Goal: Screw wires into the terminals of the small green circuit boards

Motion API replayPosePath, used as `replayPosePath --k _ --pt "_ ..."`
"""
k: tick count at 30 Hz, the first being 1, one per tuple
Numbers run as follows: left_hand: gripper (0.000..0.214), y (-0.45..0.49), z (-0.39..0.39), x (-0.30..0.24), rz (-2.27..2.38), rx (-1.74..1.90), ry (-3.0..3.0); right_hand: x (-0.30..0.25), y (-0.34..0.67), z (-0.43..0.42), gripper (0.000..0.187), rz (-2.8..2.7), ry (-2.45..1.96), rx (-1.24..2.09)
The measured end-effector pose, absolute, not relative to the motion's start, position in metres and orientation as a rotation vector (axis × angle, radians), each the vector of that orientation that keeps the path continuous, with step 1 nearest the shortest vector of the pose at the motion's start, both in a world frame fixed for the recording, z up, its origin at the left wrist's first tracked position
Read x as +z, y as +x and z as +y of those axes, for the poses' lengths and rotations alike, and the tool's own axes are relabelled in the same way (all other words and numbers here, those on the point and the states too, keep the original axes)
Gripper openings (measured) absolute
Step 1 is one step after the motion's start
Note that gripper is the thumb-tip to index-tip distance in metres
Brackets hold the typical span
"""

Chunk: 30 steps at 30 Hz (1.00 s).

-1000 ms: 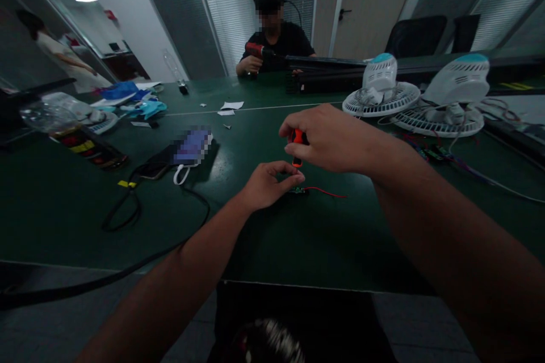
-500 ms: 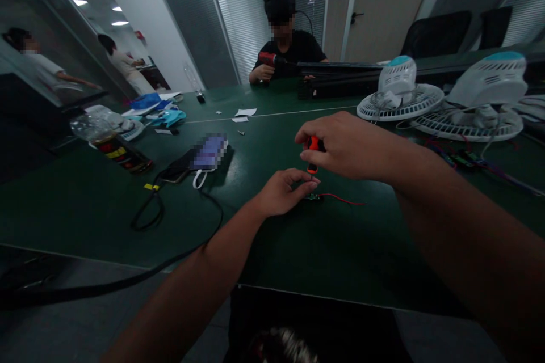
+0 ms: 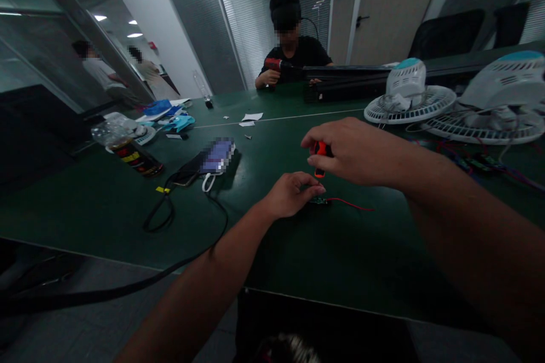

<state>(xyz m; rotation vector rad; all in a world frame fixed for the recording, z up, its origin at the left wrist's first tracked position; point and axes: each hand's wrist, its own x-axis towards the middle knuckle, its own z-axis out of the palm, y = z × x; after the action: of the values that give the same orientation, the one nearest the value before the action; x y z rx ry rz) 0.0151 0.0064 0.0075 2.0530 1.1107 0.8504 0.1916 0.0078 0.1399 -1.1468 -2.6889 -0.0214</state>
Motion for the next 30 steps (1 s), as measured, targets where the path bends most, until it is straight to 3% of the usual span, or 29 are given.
replayPosePath --k 30 --pt "0.009 0.0150 0.0071 0.0157 1.160 0.850 2.029 0.1400 0.1894 0.0096 0.034 -2.707 -1.140 -0.014"
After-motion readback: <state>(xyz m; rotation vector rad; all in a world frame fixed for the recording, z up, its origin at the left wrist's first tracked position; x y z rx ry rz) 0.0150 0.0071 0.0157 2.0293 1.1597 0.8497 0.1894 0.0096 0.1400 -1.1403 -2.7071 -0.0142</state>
